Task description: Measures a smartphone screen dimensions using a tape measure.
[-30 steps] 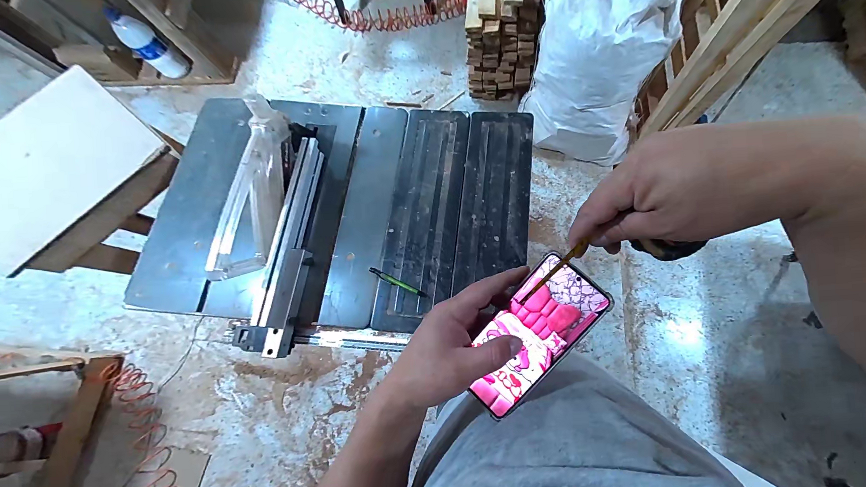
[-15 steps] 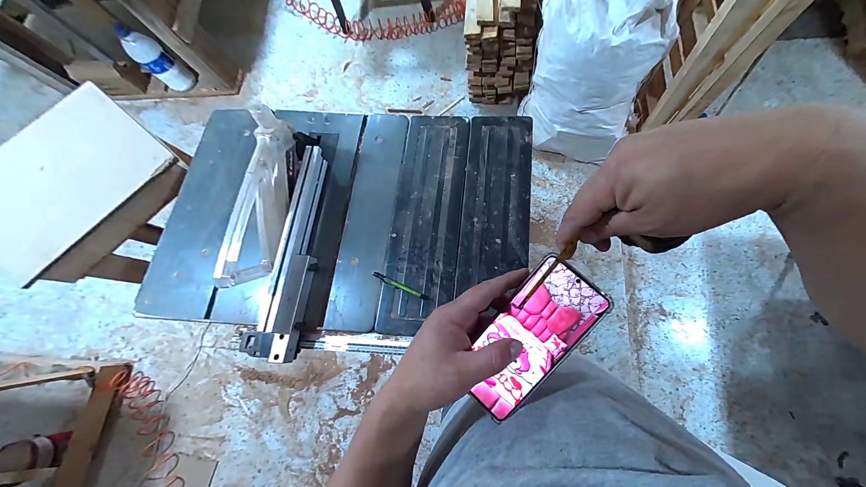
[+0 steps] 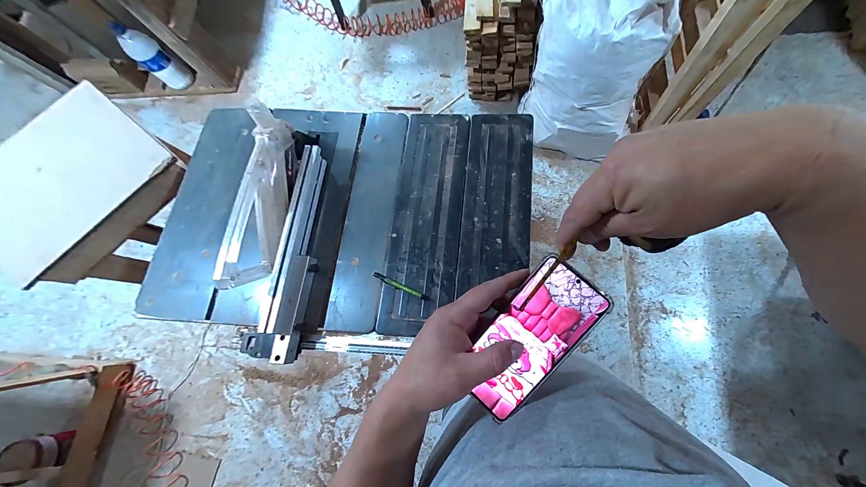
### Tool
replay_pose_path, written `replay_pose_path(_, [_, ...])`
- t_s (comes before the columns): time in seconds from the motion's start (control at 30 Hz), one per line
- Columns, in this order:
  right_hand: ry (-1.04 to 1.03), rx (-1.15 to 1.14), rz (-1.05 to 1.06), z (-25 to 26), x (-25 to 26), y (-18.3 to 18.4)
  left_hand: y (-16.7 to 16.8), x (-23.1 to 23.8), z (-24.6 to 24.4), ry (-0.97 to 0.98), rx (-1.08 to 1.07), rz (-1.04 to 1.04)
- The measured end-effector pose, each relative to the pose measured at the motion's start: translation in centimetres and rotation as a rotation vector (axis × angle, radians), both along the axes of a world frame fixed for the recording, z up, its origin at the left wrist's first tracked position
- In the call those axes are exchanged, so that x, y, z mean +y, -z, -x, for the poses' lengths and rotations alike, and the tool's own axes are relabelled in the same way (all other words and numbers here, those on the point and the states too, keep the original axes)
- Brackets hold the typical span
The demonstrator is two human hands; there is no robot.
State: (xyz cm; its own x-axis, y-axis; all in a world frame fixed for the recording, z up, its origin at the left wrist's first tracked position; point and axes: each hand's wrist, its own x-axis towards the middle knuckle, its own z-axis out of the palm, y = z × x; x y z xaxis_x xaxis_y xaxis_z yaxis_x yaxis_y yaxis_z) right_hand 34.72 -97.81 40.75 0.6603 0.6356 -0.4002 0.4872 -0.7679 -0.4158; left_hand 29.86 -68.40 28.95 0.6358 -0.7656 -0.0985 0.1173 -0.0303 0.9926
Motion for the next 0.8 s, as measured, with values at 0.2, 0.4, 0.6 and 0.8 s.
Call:
replay_pose_path(0.2, [0.013, 0.011, 0.009, -0.10, 0.09, -0.03, 0.02, 0.00, -0.02, 0.005, -0.005, 0.003])
replay_pose_path(0.4, [0.018, 0.015, 0.039, -0.01, 0.34, -0.19, 0.08, 0.03, 0.08, -0.007, 0.002, -0.002])
replay_pose_path(0.6, [0.003, 0.008, 0.038, 0.07, 0.40, -0.22, 0.09, 0.08, 0.23, -0.013, -0.008, -0.013])
replay_pose_path(0.8, [0.018, 0.014, 0.043, 0.22, 0.56, -0.26, -0.17, 0.09, 0.54, -0.029, 0.006, -0.022])
